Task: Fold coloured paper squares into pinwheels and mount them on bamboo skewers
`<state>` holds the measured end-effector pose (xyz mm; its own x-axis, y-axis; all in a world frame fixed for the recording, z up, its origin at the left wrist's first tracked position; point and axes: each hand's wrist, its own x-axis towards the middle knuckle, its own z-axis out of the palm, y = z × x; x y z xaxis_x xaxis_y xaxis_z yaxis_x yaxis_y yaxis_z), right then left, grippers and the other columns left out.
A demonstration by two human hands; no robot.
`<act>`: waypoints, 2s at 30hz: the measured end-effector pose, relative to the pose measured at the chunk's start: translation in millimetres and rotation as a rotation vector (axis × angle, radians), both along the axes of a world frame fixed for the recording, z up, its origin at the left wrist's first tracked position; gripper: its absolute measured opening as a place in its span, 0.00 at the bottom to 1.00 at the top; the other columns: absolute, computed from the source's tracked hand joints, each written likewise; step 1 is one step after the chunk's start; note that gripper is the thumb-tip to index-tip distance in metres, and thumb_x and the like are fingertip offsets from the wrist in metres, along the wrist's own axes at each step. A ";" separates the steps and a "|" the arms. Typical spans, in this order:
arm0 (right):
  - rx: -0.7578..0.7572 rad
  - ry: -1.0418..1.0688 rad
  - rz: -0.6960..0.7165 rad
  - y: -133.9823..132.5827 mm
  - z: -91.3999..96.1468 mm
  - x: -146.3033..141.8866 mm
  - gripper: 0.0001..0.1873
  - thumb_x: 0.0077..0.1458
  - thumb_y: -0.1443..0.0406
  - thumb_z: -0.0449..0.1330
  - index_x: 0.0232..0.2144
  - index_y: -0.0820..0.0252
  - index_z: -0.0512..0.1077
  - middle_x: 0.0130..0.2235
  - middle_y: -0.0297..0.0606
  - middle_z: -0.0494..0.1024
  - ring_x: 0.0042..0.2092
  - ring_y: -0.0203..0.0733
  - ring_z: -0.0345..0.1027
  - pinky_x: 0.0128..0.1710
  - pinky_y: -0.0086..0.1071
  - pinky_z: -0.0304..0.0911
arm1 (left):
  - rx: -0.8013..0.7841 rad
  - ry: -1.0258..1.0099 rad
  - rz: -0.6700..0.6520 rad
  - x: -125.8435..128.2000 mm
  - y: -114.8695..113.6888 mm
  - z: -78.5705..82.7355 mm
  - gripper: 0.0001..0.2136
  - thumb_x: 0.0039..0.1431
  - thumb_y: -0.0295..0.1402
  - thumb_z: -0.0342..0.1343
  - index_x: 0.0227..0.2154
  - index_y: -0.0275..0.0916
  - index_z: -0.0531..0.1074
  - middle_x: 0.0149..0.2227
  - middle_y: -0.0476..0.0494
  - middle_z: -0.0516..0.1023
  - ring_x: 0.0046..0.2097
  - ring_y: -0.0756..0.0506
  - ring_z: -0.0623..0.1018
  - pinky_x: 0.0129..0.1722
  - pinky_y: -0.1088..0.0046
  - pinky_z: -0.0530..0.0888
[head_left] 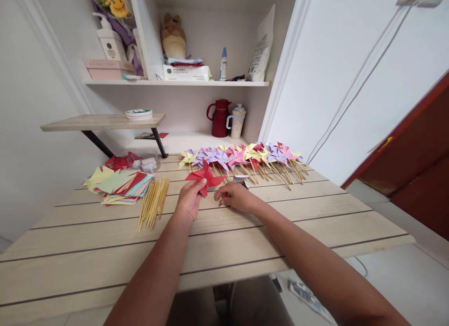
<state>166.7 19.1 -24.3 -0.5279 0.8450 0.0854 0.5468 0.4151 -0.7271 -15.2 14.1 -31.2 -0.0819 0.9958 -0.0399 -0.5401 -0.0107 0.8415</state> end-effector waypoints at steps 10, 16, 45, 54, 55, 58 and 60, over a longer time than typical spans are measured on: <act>-0.135 0.054 0.013 -1.9 5.3 4.9 0.09 0.44 0.71 0.64 0.33 0.61 0.76 0.29 0.31 0.73 0.27 0.32 0.63 0.27 0.26 0.57 | 0.004 0.003 0.001 0.9 -2.3 1.3 0.16 0.31 0.35 0.75 0.21 0.36 0.74 0.24 0.49 0.74 0.26 0.52 0.69 0.28 0.75 0.64; -0.045 0.035 -0.008 -0.6 1.1 4.0 0.07 0.43 0.71 0.65 0.29 0.60 0.77 0.31 0.34 0.76 0.33 0.37 0.66 0.32 0.28 0.58 | 0.003 0.022 0.006 2.1 -2.9 1.5 0.16 0.32 0.35 0.75 0.23 0.36 0.75 0.24 0.49 0.74 0.26 0.53 0.68 0.28 0.74 0.63; 0.060 0.114 -0.182 -25.3 -3.2 -0.7 0.10 0.51 0.70 0.64 0.38 0.58 0.78 0.35 0.34 0.73 0.34 0.38 0.64 0.37 0.31 0.58 | 0.032 0.203 0.087 6.1 -0.4 -9.2 0.13 0.38 0.39 0.71 0.23 0.36 0.76 0.23 0.50 0.73 0.27 0.51 0.68 0.31 0.72 0.63; 0.059 0.106 -0.254 -24.4 -4.4 -4.7 0.05 0.51 0.65 0.65 0.32 0.59 0.78 0.35 0.35 0.74 0.34 0.38 0.65 0.35 0.31 0.59 | 0.033 0.214 0.089 6.9 -1.7 -8.3 0.14 0.37 0.39 0.71 0.24 0.36 0.76 0.23 0.50 0.73 0.27 0.51 0.67 0.30 0.73 0.62; 0.068 0.097 -0.275 -24.5 -4.3 -5.9 0.05 0.53 0.63 0.65 0.31 0.60 0.78 0.35 0.36 0.74 0.34 0.39 0.66 0.35 0.31 0.59 | 0.033 0.216 0.088 7.1 -1.9 -8.1 0.14 0.37 0.39 0.71 0.24 0.36 0.76 0.23 0.49 0.74 0.27 0.51 0.67 0.30 0.73 0.62; 0.132 0.032 -0.304 -24.5 -4.5 -9.0 0.10 0.57 0.63 0.61 0.28 0.62 0.77 0.34 0.39 0.73 0.35 0.40 0.67 0.38 0.33 0.59 | 0.032 0.221 0.083 7.6 -2.5 -7.7 0.14 0.37 0.39 0.71 0.25 0.36 0.76 0.24 0.49 0.74 0.27 0.51 0.68 0.30 0.73 0.62; 0.166 -0.002 -0.284 -24.4 -5.6 -10.2 0.11 0.59 0.65 0.58 0.28 0.62 0.78 0.34 0.39 0.72 0.36 0.40 0.67 0.39 0.33 0.60 | 0.031 0.226 0.079 7.7 -2.7 -7.4 0.14 0.37 0.39 0.71 0.25 0.36 0.76 0.24 0.49 0.75 0.27 0.51 0.68 0.30 0.73 0.62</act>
